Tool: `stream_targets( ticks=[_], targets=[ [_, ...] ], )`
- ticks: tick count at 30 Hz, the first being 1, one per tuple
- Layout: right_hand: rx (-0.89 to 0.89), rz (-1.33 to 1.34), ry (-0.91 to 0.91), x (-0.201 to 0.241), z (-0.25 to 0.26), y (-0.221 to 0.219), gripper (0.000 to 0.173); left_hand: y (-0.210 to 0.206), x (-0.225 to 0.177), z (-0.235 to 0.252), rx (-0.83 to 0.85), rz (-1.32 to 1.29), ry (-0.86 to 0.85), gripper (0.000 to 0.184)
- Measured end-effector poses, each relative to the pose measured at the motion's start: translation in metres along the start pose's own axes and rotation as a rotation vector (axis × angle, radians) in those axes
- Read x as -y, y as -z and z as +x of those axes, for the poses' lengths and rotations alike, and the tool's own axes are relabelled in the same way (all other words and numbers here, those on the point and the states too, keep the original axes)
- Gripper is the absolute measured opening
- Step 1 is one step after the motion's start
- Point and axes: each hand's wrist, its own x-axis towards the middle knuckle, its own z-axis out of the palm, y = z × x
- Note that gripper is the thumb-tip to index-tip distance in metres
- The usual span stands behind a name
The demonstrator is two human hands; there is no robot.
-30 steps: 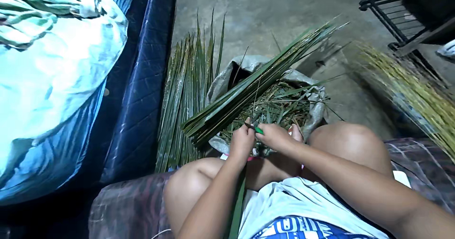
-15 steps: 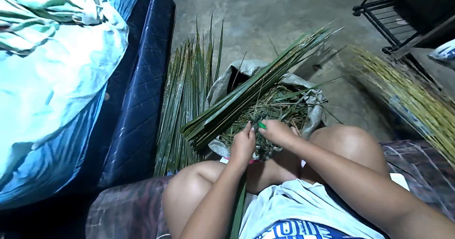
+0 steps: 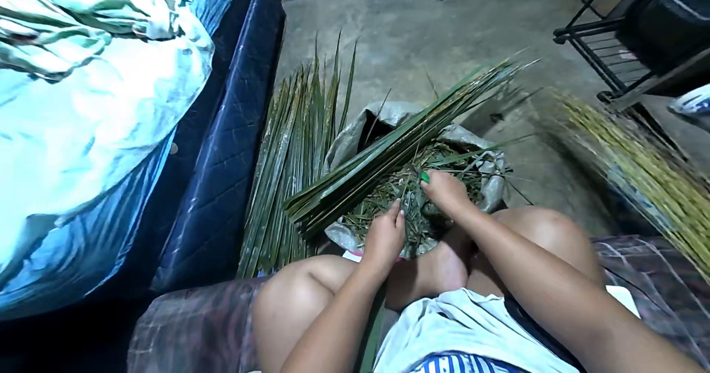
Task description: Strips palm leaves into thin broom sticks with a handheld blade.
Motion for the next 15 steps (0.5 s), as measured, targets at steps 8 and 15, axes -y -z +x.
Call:
stream_targets(
  ticks=[8,15],
  targets=[
    [0.164,0.042,0.218,0.007,-0.037,-0.014,0.033,0.013,0.0,-0.001,0.014,-0.531,0.004,0.041],
    [-0.065,0.134,0.036,-0.011,0.007,0.015,0.033,0.008,0.001,-0.003,0.049,-0.624,-0.025,0.042]
  ],
)
